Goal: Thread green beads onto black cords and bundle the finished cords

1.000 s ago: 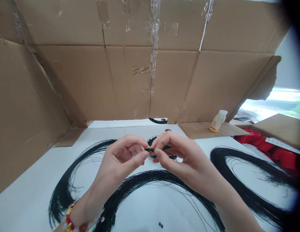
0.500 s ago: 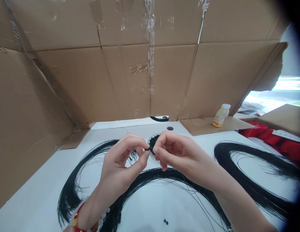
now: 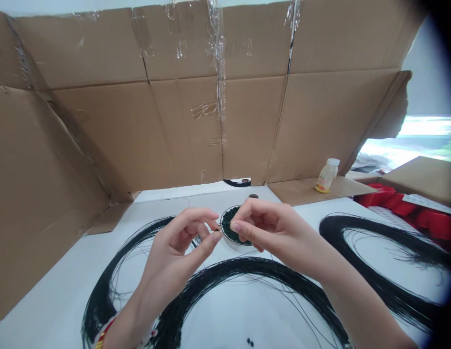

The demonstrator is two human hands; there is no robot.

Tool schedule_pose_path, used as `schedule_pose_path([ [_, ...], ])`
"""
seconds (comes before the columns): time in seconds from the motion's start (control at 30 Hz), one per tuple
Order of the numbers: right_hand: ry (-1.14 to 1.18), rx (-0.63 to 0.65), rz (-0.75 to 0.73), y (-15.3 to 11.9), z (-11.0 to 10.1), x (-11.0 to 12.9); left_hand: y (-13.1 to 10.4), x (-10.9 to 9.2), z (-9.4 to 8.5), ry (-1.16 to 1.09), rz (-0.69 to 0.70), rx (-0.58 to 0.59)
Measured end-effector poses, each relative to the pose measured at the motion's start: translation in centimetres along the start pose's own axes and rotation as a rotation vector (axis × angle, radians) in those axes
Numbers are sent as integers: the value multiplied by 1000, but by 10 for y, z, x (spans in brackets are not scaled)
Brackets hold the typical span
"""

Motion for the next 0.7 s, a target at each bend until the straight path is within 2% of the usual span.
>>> schedule_pose_path([
  [0.13,-118,-42,-74,-3,-3,8,1,-1,0,29,29,9],
  [0.27,-208,-43,-79,-7,0,8,2,0,2,29,63,28],
  [0.4,-236,-55,-81,-8,3,7,1,0,5,34,92,52],
  [0.53,-284,-41,-144,-7,8,11,-1,-1,7,33,91,68],
  [0.7,-183,-40,-98,-9,10,8,-1,-2,7,-13,71,83],
])
Point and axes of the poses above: each hand's wrist, its own y-axis towards the middle knuckle, its own z-axis out of the palm, x = y × z, the point moved 9 cm from there along y, towards the middle knuckle, and after that the axes turned 10 degrees about y, right-handed, at the moved point
